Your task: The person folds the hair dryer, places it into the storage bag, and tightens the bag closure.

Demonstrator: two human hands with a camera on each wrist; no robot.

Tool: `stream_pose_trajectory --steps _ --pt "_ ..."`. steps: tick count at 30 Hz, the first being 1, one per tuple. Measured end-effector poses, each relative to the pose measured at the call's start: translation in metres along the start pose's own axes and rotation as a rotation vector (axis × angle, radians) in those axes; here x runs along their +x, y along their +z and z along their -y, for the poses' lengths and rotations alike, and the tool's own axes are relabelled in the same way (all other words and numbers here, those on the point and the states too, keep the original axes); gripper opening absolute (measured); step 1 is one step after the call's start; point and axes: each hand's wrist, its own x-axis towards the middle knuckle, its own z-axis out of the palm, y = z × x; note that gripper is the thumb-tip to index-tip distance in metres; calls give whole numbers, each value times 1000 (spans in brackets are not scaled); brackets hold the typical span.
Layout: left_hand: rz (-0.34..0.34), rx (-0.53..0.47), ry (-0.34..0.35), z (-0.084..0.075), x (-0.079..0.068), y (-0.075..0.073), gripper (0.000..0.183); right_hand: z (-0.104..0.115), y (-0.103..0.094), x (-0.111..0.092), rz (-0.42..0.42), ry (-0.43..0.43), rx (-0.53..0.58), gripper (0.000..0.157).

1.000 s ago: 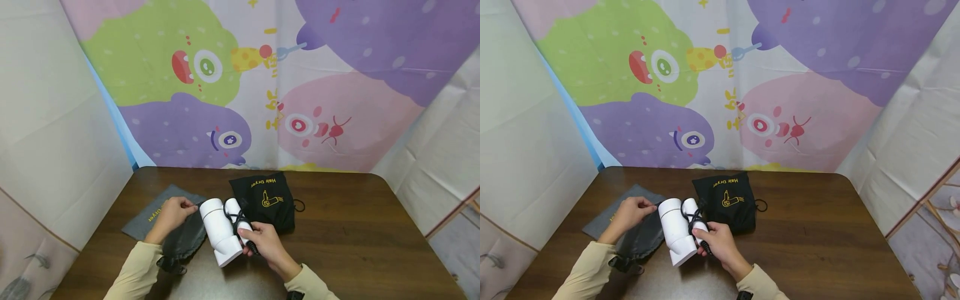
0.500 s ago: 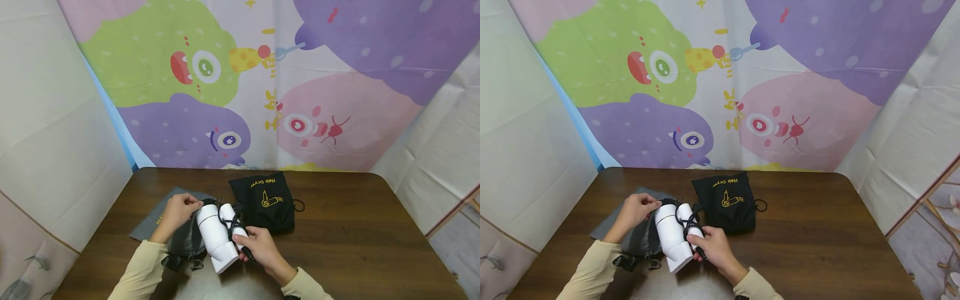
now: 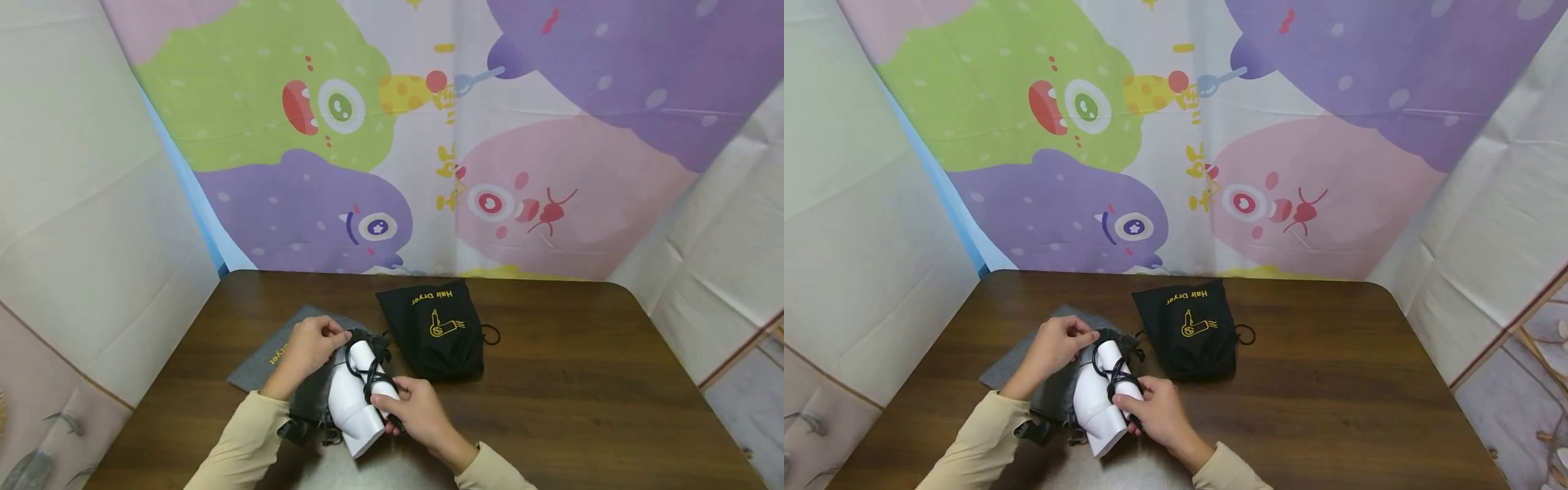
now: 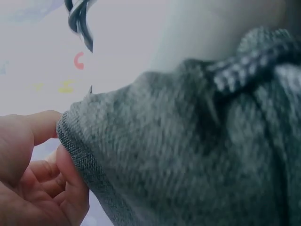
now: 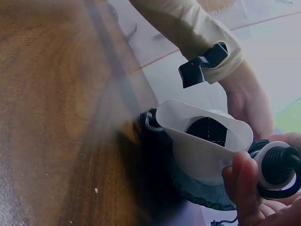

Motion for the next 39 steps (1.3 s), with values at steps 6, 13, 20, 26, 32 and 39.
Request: stream_pose_trajectory --steps 6,13,20,26,32,39 --pt "73 102 44 -4 0 7 18 -4 1 -1 8 -20 -30 38" --pt "147 287 99 -12 14 7 16 -4 3 0 2 -70 -121 37" --pt "141 382 172 -16 21 14 13 -6 5 -1 12 -144 -296 30" --pt "155 323 180 -17 21 16 15 -6 7 -3 15 -190 -430 30" --pt "215 196 258 -22 16 12 11 -3 8 0 52 -180 -444 31" --pt "135 228 356 -23 -3 14 8 -7 6 7 34 -65 -195 23"
